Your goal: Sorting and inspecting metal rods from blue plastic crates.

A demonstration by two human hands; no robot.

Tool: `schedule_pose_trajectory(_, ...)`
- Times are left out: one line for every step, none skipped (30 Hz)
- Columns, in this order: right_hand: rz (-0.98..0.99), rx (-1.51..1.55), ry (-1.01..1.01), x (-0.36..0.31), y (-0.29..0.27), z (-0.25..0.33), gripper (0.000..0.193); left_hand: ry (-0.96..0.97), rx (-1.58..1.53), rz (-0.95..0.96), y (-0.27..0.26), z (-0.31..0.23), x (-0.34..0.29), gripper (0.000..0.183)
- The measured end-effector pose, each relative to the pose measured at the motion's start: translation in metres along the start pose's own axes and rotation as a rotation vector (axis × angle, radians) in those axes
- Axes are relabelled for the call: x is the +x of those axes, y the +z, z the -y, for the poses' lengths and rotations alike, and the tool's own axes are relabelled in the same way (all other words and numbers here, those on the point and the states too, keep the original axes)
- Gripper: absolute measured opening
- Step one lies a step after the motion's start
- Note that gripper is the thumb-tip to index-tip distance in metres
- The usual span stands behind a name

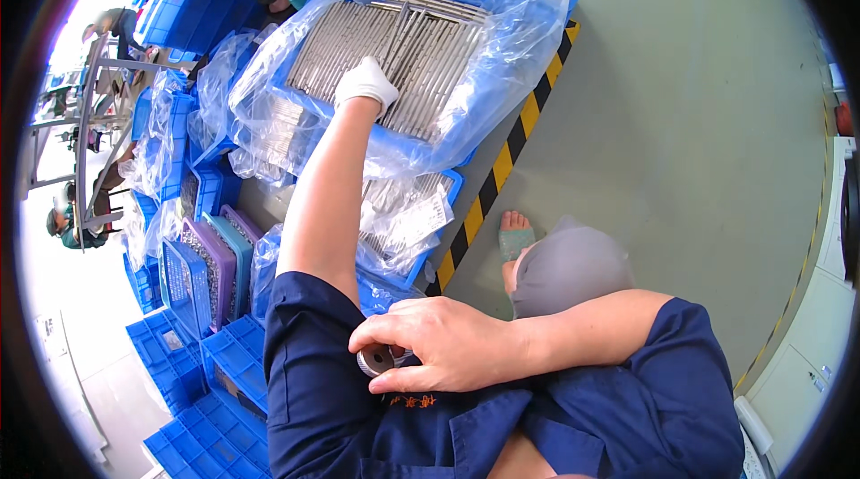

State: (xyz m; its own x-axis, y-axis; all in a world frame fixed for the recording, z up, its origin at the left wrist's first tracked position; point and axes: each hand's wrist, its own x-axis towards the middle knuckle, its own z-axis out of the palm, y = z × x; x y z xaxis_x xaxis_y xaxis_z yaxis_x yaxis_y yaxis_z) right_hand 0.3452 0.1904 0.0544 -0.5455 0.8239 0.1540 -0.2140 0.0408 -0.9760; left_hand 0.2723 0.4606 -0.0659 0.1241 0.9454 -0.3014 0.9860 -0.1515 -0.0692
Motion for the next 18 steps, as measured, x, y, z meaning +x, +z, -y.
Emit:
schedule_pose_trajectory(-0.001, 0.005, -0.002, 0.000, -0.001, 0.001, 0.029, -0.001, 0.003, 0.000, 0.003, 0.003, 0.003, 0.040)
schedule_pose_trajectory(-0.001, 0.007, -0.004, 0.000, -0.001, 0.001, 0.029, 0.016, -0.022, -0.015, 0.006, 0.007, 0.005, 0.041)
schedule_pose_trajectory(0.005, 0.015, -0.001, 0.000, -0.001, 0.002, 0.029, 0.032, -0.046, -0.030, 0.009, 0.010, 0.007, 0.042)
schedule_pose_trajectory(0.006, 0.021, 0.005, 0.000, -0.002, 0.002, 0.029, 0.036, -0.046, -0.029, 0.009, 0.010, 0.009, 0.042)
schedule_pose_trajectory(0.003, 0.021, 0.005, 0.000, -0.003, 0.000, 0.029, 0.024, -0.070, -0.013, 0.009, 0.010, 0.010, 0.041)
schedule_pose_trajectory(0.020, 0.010, 0.014, 0.000, -0.003, -0.001, 0.031, 0.011, -0.095, 0.002, 0.009, 0.009, 0.010, 0.041)
schedule_pose_trajectory(0.037, 0.001, 0.017, -0.001, -0.002, -0.002, 0.034, 0.015, -0.090, 0.000, 0.007, 0.007, 0.010, 0.041)
schedule_pose_trajectory(0.033, 0.001, 0.012, -0.002, -0.002, -0.001, 0.034, -0.002, -0.082, 0.034, 0.004, 0.005, 0.009, 0.040)
schedule_pose_trajectory(0.027, -0.003, 0.009, -0.003, -0.003, -0.001, 0.034, -0.017, -0.074, 0.068, 0.001, 0.002, 0.009, 0.040)
schedule_pose_trajectory(0.025, -0.007, 0.011, -0.003, -0.002, -0.001, 0.034, -0.016, -0.074, 0.068, 0.002, 0.002, 0.010, 0.040)
schedule_pose_trajectory(0.023, -0.008, 0.011, -0.002, -0.002, -0.001, 0.034, -0.040, -0.059, 0.075, 0.003, 0.002, 0.012, 0.039)
schedule_pose_trajectory(0.019, -0.007, 0.009, -0.001, -0.002, -0.001, 0.034, -0.064, -0.043, 0.081, 0.004, 0.002, 0.015, 0.039)
schedule_pose_trajectory(0.017, -0.007, 0.008, -0.002, -0.002, -0.001, 0.034, -0.044, 0.029, 0.098, 0.003, 0.002, 0.018, 0.039)
schedule_pose_trajectory(0.017, -0.008, 0.011, -0.002, -0.003, -0.001, 0.034, -0.047, 0.061, 0.091, 0.003, 0.003, 0.019, 0.041)
schedule_pose_trajectory(0.010, -0.009, 0.003, -0.002, -0.003, -0.001, 0.034, -0.051, 0.094, 0.083, 0.002, 0.004, 0.021, 0.043)
schedule_pose_trajectory(-0.001, -0.009, -0.003, -0.002, -0.003, -0.001, 0.034, -0.048, 0.115, 0.085, 0.000, 0.000, 0.019, 0.041)
schedule_pose_trajectory(-0.004, -0.009, 0.000, -0.002, -0.004, -0.001, 0.034, -0.045, 0.114, 0.086, -0.001, -0.003, 0.018, 0.041)
schedule_pose_trajectory(-0.002, 0.000, 0.013, -0.002, -0.004, -0.001, 0.033, -0.044, 0.131, 0.076, -0.001, -0.006, 0.017, 0.041)
